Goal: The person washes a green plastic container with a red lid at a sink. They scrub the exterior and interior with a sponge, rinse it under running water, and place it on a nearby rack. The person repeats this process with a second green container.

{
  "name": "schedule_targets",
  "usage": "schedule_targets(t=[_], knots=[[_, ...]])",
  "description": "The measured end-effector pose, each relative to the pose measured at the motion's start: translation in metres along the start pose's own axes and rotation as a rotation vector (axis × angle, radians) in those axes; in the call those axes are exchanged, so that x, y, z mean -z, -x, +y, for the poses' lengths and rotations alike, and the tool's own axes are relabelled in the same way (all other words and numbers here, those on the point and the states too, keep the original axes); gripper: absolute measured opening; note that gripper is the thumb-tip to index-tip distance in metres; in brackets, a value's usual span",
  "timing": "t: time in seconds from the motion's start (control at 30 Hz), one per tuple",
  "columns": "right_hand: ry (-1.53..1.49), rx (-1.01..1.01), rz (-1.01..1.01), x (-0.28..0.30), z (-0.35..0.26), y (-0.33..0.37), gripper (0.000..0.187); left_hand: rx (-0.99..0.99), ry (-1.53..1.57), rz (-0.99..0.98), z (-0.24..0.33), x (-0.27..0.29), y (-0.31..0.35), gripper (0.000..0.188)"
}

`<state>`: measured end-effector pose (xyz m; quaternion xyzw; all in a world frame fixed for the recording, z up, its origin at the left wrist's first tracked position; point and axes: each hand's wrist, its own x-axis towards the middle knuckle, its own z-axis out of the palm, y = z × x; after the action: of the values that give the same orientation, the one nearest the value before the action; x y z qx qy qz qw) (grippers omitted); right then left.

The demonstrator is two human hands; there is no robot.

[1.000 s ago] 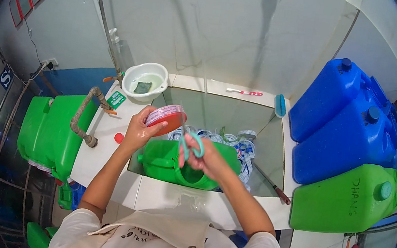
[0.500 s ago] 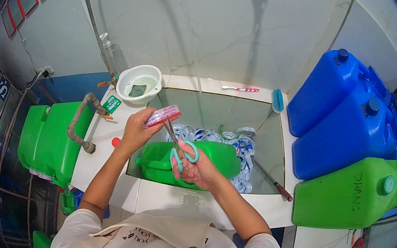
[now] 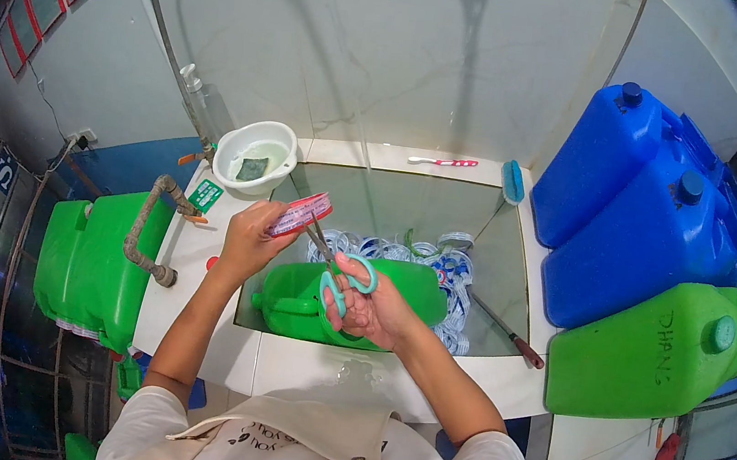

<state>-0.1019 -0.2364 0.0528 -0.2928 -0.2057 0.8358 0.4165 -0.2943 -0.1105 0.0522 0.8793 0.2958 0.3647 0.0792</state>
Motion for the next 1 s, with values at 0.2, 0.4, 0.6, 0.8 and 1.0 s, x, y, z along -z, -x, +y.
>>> schedule_targets(t=[0.2, 0.4, 0.6, 0.8, 1.0], knots=[[-0.050, -0.011, -0.004, -0.001, -0.003, 0.001, 0.056, -0.086, -0.044, 0.015, -0.001, 0.004, -0.004, 0.033], [-0.044, -0.026, 0.018, -0.007, -0.008, 0.005, 0.055, -0.137, -0.051, 0.021, -0.003, 0.006, -0.004, 0.034], [0.107, 0.077, 0.011, -0.010, -0.001, 0.002, 0.046, -0.069, 0.036, 0.029, -0.003, 0.006, -0.003, 0.029], [0.459, 0.323, 0.195, -0.015, 0.025, -0.025, 0.038, 0.181, 0.306, 0.035, 0.001, -0.005, 0.006, 0.024], [0.389, 0.435, 0.304, -0.008, 0.015, -0.033, 0.034, 0.235, 0.339, -0.004, -0.011, -0.023, 0.033, 0.024]])
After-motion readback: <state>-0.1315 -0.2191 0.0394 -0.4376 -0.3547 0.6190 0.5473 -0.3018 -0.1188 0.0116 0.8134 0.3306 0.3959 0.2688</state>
